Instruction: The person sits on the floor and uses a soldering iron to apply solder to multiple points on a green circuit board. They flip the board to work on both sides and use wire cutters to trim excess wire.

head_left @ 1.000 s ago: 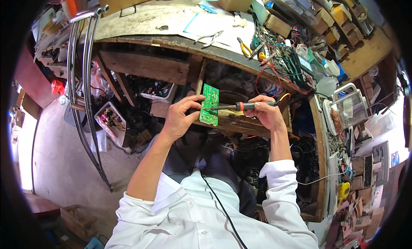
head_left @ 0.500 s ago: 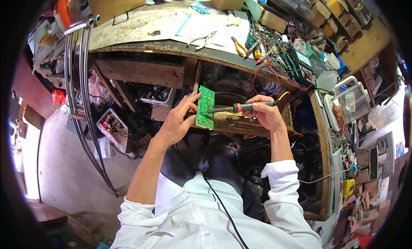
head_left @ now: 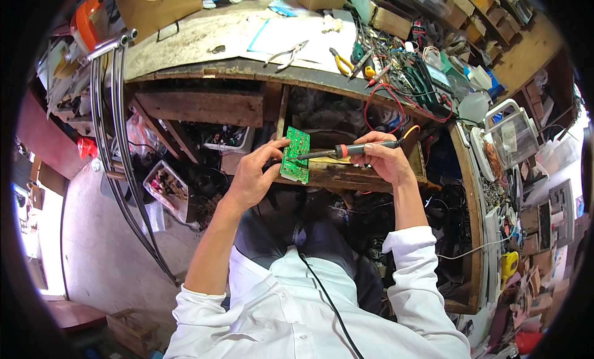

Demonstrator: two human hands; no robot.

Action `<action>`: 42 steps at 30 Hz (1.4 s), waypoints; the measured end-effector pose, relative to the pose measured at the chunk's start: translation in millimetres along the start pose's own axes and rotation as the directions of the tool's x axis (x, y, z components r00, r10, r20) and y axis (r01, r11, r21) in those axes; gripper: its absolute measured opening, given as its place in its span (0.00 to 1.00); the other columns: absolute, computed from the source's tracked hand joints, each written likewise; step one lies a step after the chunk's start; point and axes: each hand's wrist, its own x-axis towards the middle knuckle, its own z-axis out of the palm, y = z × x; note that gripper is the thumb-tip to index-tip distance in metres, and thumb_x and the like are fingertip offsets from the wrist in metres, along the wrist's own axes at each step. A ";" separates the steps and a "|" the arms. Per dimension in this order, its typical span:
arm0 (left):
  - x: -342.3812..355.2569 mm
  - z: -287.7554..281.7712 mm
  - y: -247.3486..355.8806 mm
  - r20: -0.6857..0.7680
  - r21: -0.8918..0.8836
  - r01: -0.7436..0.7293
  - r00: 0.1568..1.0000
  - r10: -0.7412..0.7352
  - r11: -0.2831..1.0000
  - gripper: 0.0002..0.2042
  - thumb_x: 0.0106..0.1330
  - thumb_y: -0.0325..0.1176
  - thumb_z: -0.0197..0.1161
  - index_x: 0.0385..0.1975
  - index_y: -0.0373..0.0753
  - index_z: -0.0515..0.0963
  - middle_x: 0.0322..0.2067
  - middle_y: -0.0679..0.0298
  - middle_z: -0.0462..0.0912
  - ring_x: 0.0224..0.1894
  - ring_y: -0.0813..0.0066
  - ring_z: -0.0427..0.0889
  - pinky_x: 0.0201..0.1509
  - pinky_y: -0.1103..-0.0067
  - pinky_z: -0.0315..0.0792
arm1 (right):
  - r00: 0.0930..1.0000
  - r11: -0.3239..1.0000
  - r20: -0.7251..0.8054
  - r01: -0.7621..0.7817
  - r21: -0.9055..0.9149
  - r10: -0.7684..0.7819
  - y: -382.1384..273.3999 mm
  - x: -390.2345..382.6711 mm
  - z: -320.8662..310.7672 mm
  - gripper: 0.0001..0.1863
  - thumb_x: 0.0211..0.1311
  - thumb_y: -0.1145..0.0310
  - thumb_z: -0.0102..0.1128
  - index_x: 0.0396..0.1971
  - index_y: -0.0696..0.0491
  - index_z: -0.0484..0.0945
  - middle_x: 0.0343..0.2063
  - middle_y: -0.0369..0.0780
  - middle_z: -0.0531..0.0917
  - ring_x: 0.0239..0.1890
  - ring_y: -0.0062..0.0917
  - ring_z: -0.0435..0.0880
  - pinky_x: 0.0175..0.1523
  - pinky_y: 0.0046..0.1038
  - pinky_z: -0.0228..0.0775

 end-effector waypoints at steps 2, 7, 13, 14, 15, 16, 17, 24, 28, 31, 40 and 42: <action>-3.9 4.8 -0.5 -0.093 -0.020 -0.012 0.996 0.010 1.000 0.09 0.58 0.19 0.64 0.38 0.32 0.75 0.58 0.52 0.78 0.63 0.53 0.75 0.65 0.70 0.68 | 1.000 1.000 0.011 0.015 0.008 -0.015 -0.6 0.4 0.2 0.14 0.56 0.75 0.66 0.41 0.66 0.80 0.33 0.49 0.86 0.32 0.33 0.89 0.40 0.28 0.84; -13.5 9.5 28.4 -0.260 0.035 0.012 0.966 -0.002 0.999 0.10 0.55 0.18 0.67 0.36 0.35 0.79 0.52 0.59 0.78 0.57 0.66 0.76 0.62 0.74 0.68 | 0.995 0.998 0.080 0.054 0.013 -0.055 1.8 -0.6 -6.4 0.15 0.57 0.70 0.69 0.41 0.63 0.80 0.33 0.49 0.87 0.32 0.33 0.89 0.37 0.27 0.83; -22.8 15.8 24.3 -0.286 -0.039 0.075 0.955 -0.083 0.996 0.09 0.60 0.23 0.68 0.40 0.34 0.79 0.53 0.60 0.76 0.58 0.69 0.76 0.63 0.75 0.68 | 0.993 0.995 0.105 0.054 0.078 -0.062 -0.6 -2.9 -2.4 0.14 0.56 0.74 0.67 0.41 0.64 0.80 0.33 0.49 0.87 0.34 0.33 0.89 0.39 0.27 0.83; -22.1 17.0 23.8 -0.276 -0.113 0.061 0.957 -0.091 0.992 0.09 0.62 0.23 0.67 0.40 0.34 0.79 0.54 0.59 0.76 0.58 0.69 0.75 0.64 0.75 0.68 | 0.993 0.995 0.096 0.059 0.079 -0.066 -0.9 -4.4 -2.6 0.14 0.56 0.74 0.67 0.41 0.64 0.80 0.33 0.49 0.87 0.34 0.33 0.89 0.39 0.27 0.83; -21.4 17.0 22.8 -0.266 -0.183 0.049 0.959 -0.097 0.982 0.08 0.64 0.24 0.66 0.41 0.34 0.78 0.55 0.59 0.76 0.59 0.69 0.75 0.65 0.75 0.67 | 0.993 0.995 0.090 0.063 0.083 -0.071 -0.2 -4.8 -2.3 0.14 0.57 0.73 0.67 0.41 0.64 0.80 0.33 0.49 0.87 0.34 0.33 0.89 0.39 0.27 0.83; -20.9 17.1 21.9 -0.255 -0.252 0.037 0.961 -0.103 0.967 0.08 0.66 0.25 0.66 0.42 0.34 0.78 0.56 0.59 0.75 0.60 0.69 0.75 0.66 0.74 0.67 | 0.994 0.994 0.083 0.068 0.086 -0.075 0.4 -5.1 -2.1 0.14 0.57 0.73 0.67 0.41 0.64 0.80 0.33 0.49 0.87 0.34 0.33 0.89 0.39 0.27 0.83; -20.3 18.7 21.3 -0.268 -0.331 0.019 0.957 -0.114 0.943 0.08 0.66 0.25 0.65 0.43 0.34 0.78 0.57 0.58 0.75 0.59 0.70 0.75 0.65 0.75 0.67 | 0.993 0.994 0.083 0.073 0.085 -0.080 1.0 -5.3 -2.0 0.13 0.57 0.73 0.67 0.41 0.64 0.81 0.33 0.49 0.87 0.34 0.33 0.89 0.39 0.27 0.83; -23.7 17.4 30.7 -0.177 -0.736 0.047 0.950 -0.259 0.676 0.11 0.72 0.31 0.60 0.49 0.36 0.74 0.62 0.52 0.72 0.59 0.71 0.76 0.64 0.76 0.70 | 0.984 0.977 0.071 0.150 0.150 -0.162 4.4 -8.6 -4.6 0.13 0.59 0.73 0.65 0.42 0.64 0.80 0.34 0.50 0.86 0.35 0.35 0.89 0.39 0.27 0.83; -33.7 10.8 29.3 -0.159 -0.853 0.004 0.951 -0.267 0.522 0.16 0.71 0.38 0.62 0.52 0.38 0.72 0.56 0.53 0.79 0.57 0.69 0.79 0.63 0.73 0.72 | 0.975 0.952 0.046 0.204 0.227 -0.219 6.3 -12.4 -5.1 0.13 0.61 0.73 0.63 0.43 0.63 0.80 0.34 0.51 0.86 0.35 0.35 0.89 0.39 0.27 0.83; -37.5 7.5 32.0 -0.175 -0.886 -0.051 0.957 -0.231 0.460 0.19 0.69 0.40 0.64 0.54 0.38 0.72 0.56 0.52 0.78 0.57 0.62 0.80 0.63 0.65 0.74 | 0.966 0.940 0.049 0.236 0.247 -0.255 8.7 -11.2 -8.4 0.13 0.62 0.73 0.62 0.44 0.62 0.79 0.34 0.51 0.87 0.35 0.35 0.89 0.42 0.28 0.83; -56.1 15.0 34.3 0.208 -0.975 0.152 0.885 -0.417 -0.164 0.21 0.70 0.43 0.58 0.56 0.37 0.74 0.58 0.52 0.77 0.59 0.54 0.77 0.62 0.55 0.74 | 0.952 0.906 0.046 0.271 0.325 -0.302 28.9 -29.8 22.1 0.14 0.59 0.72 0.64 0.44 0.62 0.79 0.34 0.48 0.86 0.35 0.34 0.88 0.44 0.30 0.82; -57.1 23.0 27.1 0.242 -0.963 0.160 0.866 -0.438 -0.216 0.21 0.71 0.45 0.57 0.57 0.39 0.74 0.58 0.53 0.77 0.60 0.54 0.76 0.63 0.55 0.73 | 0.955 0.906 0.050 0.260 0.335 -0.293 31.8 -29.2 29.6 0.14 0.58 0.73 0.64 0.43 0.63 0.79 0.34 0.49 0.86 0.35 0.34 0.88 0.42 0.29 0.82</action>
